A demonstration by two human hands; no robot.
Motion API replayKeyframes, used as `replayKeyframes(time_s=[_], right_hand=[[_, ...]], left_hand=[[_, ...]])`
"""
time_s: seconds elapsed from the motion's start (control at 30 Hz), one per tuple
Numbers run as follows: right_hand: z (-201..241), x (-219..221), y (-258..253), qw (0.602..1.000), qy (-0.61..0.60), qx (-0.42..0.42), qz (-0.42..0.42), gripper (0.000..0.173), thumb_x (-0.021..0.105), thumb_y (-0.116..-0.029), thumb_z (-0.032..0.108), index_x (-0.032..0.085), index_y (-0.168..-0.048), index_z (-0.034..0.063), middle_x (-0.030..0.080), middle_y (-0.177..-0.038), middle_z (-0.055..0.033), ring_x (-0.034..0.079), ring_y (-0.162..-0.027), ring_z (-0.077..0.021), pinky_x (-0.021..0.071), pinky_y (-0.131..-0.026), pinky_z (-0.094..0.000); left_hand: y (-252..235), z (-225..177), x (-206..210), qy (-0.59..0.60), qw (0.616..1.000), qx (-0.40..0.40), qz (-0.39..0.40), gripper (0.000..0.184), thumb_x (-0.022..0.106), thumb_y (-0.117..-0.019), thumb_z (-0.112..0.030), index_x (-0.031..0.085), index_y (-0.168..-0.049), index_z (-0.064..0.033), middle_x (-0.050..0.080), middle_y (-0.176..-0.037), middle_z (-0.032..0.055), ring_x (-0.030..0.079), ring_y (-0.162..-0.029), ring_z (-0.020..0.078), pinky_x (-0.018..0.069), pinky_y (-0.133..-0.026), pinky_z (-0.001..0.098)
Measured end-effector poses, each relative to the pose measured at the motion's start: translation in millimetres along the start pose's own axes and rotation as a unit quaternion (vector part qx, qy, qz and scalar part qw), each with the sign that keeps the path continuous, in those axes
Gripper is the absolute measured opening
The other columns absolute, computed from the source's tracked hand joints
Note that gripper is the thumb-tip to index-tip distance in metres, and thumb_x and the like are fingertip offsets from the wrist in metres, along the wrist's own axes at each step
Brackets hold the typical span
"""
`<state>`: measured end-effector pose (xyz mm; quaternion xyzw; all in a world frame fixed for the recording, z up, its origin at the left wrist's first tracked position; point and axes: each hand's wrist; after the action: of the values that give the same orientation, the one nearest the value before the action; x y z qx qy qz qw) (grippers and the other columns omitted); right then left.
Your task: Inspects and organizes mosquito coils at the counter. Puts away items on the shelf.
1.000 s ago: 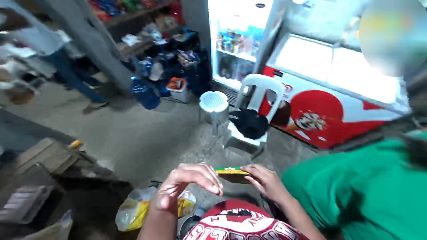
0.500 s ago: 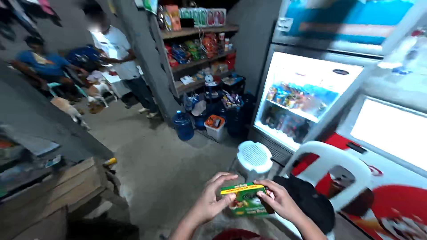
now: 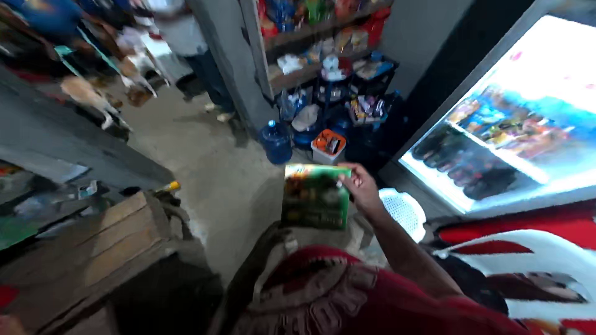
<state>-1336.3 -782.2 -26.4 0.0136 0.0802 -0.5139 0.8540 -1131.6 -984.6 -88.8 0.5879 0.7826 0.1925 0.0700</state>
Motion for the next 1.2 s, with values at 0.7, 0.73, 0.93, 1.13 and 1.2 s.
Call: replayKeyframes(time_s=[0.7, 0.73, 0.93, 1.13, 1.2], right_hand=[[3.6, -80.3, -323.2, 0.908, -0.230, 0.088, -0.340, 0.028, 0.035, -0.1093, 0.028, 0.058, -0.102, 0.0129, 0.058, -0.061, 0.0051, 0.039, -0.037, 0.0029, 0.0314, -0.033, -0.0126], [6.0, -85.9, -351.2, 0.907, -0.250, 0.084, -0.329, 0.030, 0.032, -0.1095, 0.027, 0.058, -0.102, 0.0119, 0.060, -0.062, 0.0049, 0.040, -0.036, 0.0035, 0.0320, -0.032, -0.0118], [38.0, -121.4, -514.5, 0.892, -0.299, 0.035, -0.338, 0.023, 0.038, -0.1088, 0.023, 0.055, -0.100, 0.0113, 0.057, -0.063, 0.0031, 0.037, -0.037, 0.0019, 0.0300, -0.033, -0.0126], [109.0, -152.5, -652.0, 0.895, -0.316, -0.097, -0.300, 0.022, 0.039, -0.1082, 0.027, 0.058, -0.105, 0.0154, 0.060, -0.070, 0.0051, 0.039, -0.041, 0.0034, 0.0319, -0.036, -0.0112], [134.9, -154.0, -683.6, 0.892, -0.300, -0.138, -0.307, 0.023, 0.039, -0.1078, 0.029, 0.057, -0.099, 0.0176, 0.058, -0.068, 0.0071, 0.039, -0.041, 0.0031, 0.0322, -0.037, -0.0115]], left_hand=[[-399.7, -134.7, -92.6, -0.054, 0.962, -0.006, 0.266, 0.036, 0.051, -0.1045, -0.020, 0.057, -0.133, 0.0009, 0.066, -0.119, 0.0063, 0.066, -0.096, 0.0090, 0.0554, -0.087, 0.0281], [-420.9, -145.2, -94.8, -0.060, 0.966, -0.005, 0.251, 0.036, 0.049, -0.1048, -0.020, 0.057, -0.134, 0.0008, 0.067, -0.119, 0.0072, 0.066, -0.095, 0.0096, 0.0555, -0.086, 0.0285], [-515.3, -195.0, -129.1, -0.051, 0.984, 0.001, 0.172, 0.039, 0.045, -0.1046, -0.019, 0.055, -0.136, 0.0024, 0.065, -0.124, 0.0114, 0.066, -0.103, 0.0159, 0.0550, -0.091, 0.0340], [-599.3, -214.0, -148.8, 0.025, 0.993, -0.053, 0.098, 0.036, 0.039, -0.1088, -0.015, 0.052, -0.134, 0.0066, 0.067, -0.120, 0.0138, 0.070, -0.098, 0.0159, 0.0583, -0.086, 0.0343], [-623.9, -227.4, -153.2, -0.002, 0.992, -0.051, 0.120, 0.036, 0.042, -0.1080, -0.015, 0.054, -0.135, 0.0064, 0.067, -0.122, 0.0166, 0.070, -0.099, 0.0185, 0.0583, -0.089, 0.0360]])
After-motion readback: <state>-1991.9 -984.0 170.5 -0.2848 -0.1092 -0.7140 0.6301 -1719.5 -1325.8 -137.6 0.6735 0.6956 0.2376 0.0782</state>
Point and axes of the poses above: each hand's wrist, its own y-axis away from the middle knuckle, its own x-axis out of the palm, z = x × y
